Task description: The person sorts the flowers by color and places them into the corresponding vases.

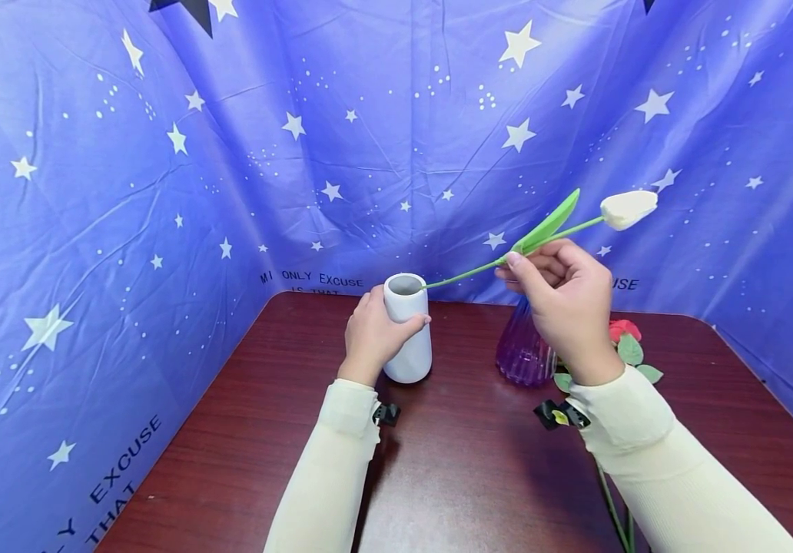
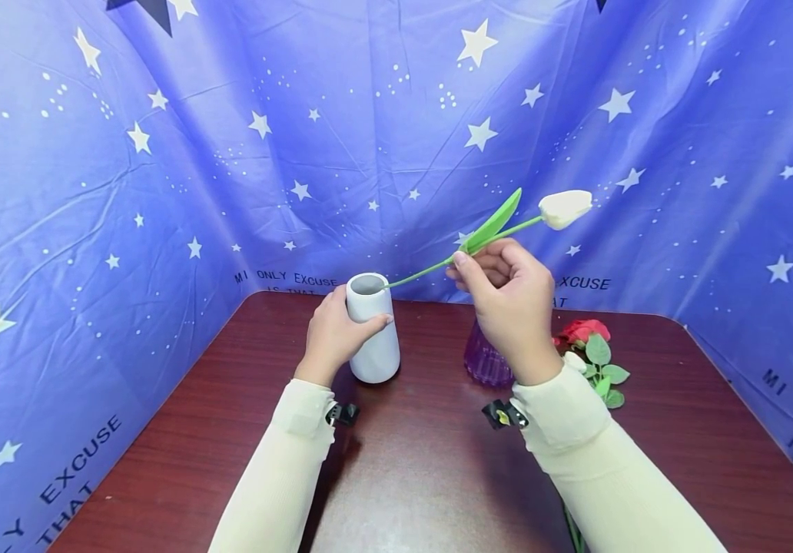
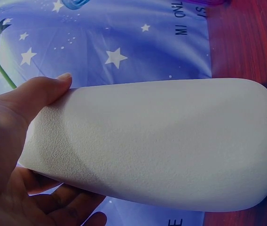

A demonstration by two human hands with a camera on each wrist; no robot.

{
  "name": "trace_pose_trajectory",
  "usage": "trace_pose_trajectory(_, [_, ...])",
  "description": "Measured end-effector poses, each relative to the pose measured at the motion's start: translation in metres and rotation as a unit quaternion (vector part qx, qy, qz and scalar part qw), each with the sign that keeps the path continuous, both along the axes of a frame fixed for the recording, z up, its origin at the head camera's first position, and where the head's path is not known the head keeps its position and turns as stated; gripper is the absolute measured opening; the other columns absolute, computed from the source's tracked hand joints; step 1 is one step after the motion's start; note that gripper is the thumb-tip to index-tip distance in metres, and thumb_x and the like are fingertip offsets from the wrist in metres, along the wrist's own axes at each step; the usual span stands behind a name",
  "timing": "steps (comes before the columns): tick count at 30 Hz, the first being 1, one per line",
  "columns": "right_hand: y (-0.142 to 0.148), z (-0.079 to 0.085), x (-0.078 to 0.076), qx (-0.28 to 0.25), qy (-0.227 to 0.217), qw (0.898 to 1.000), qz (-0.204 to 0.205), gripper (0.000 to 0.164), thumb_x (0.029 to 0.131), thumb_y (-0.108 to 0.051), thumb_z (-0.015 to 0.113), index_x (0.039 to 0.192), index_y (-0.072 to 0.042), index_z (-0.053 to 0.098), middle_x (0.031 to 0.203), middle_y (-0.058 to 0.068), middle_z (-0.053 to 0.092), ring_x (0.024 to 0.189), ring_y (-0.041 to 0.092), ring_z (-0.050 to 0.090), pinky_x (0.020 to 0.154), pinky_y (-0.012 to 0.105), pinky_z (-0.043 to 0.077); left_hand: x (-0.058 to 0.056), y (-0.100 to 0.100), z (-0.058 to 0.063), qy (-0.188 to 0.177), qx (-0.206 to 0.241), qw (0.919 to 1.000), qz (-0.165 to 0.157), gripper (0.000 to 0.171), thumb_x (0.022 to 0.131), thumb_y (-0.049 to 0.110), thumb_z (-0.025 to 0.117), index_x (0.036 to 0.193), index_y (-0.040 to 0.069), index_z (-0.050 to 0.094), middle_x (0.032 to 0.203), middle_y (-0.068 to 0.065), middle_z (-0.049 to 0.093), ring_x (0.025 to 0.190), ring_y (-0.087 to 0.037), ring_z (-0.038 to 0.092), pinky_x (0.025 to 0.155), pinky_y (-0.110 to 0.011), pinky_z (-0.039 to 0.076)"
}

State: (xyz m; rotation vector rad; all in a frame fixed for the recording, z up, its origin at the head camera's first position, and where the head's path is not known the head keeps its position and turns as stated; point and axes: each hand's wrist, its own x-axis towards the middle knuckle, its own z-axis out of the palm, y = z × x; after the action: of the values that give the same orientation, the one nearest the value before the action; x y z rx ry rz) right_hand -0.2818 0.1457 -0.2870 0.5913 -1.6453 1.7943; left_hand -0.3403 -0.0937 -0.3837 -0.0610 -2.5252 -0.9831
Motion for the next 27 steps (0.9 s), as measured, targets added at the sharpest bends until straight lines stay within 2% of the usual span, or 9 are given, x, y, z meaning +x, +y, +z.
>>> trace_pose_trajectory(13, [-0.013,-0.005,-0.01,0.075,-0.008,0.996,-0.043,0.016,0.093,-0.009,0.077,0.096,0.003,0.068,0.082,0.008,0.078,0.073,0.018,0.078,0.066,0.029,0.062,0.001,0.0,0.001,-0.003,0.003,1.0,-0.001,0.078,0.072,0.061,0.085,0.13,0.014,0.061,0.107,-0.004,0.065,0.098,-0.026,0.066,0.078,-0.048,0.056])
trace_pose_trajectory(27, [-0.019,-0.015,-0.017,0.119,-0.032,0.99,-0.063,0.019,0.094,-0.015,0.077,0.097,0.002,0.069,0.086,0.017,0.078,0.074,0.015,0.078,0.069,0.027,0.062,0.001,0.001,0.002,-0.004,0.003,1.0,0.001,0.078,0.072,0.061,0.084,0.13,0.015,0.061,0.106,-0.004,0.065,0.097,-0.026,0.066,0.077,-0.047,0.056])
